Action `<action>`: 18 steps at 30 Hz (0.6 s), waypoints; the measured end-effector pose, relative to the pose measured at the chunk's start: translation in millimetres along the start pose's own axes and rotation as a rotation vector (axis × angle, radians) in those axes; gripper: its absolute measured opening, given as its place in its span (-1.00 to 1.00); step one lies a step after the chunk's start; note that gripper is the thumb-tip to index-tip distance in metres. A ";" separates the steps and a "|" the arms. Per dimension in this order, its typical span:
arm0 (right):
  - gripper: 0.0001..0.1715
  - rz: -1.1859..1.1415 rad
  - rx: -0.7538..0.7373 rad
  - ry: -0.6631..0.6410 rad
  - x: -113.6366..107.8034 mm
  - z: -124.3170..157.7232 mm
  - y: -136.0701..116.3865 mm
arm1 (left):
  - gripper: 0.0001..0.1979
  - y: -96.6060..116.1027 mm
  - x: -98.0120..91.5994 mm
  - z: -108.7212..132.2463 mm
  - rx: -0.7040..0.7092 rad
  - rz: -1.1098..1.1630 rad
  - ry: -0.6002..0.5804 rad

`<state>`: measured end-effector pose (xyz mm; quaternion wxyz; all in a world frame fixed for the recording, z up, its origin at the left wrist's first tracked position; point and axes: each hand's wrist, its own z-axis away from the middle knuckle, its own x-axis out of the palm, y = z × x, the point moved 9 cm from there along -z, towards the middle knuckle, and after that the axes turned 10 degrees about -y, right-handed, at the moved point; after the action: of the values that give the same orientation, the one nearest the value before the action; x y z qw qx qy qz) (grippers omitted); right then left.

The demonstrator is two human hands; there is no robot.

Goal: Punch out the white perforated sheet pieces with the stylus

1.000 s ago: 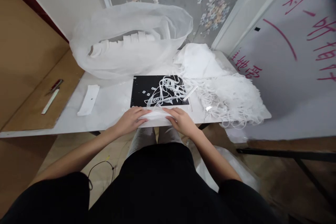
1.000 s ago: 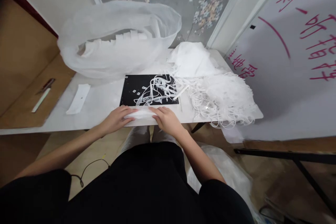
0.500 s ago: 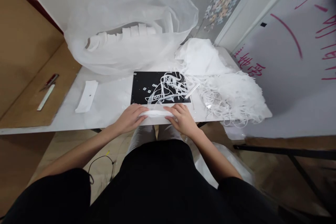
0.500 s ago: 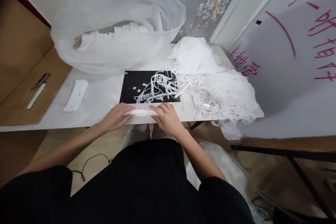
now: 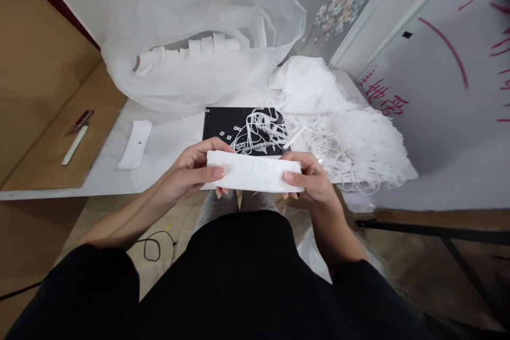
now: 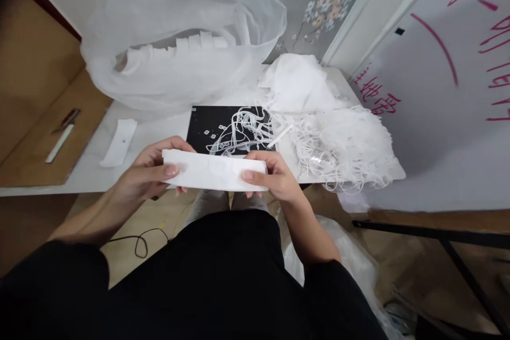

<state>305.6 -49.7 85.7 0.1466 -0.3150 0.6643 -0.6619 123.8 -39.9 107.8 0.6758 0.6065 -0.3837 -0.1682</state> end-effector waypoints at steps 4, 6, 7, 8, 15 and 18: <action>-0.71 -0.012 -0.034 -0.005 1.7 5.2 -6.3 | -0.67 10.9 7.3 1.0 0.039 -0.046 -0.008; -0.70 -0.015 -0.049 -0.011 1.7 7.0 -4.5 | -0.67 10.9 7.9 1.6 0.061 -0.073 -0.007; -0.69 -0.019 -0.066 -0.023 1.6 7.1 -4.5 | -0.66 10.8 8.4 1.6 0.072 -0.093 -0.010; -0.67 -0.023 -0.087 -0.041 1.2 6.3 -5.5 | -0.66 11.2 9.1 1.2 0.087 -0.122 -0.015; -0.68 0.468 -0.068 0.265 -55.1 -28.4 -42.0 | -0.96 43.0 -50.2 -4.1 0.437 -0.776 0.346; -0.69 0.500 -0.042 0.355 -82.8 -56.4 -52.0 | -0.69 49.8 -96.4 -8.5 0.517 -0.930 0.491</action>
<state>345.6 49.3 122.4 0.1800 -0.0243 0.7500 -0.6360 55.5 43.1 125.0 0.4302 0.8775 0.0619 -0.2027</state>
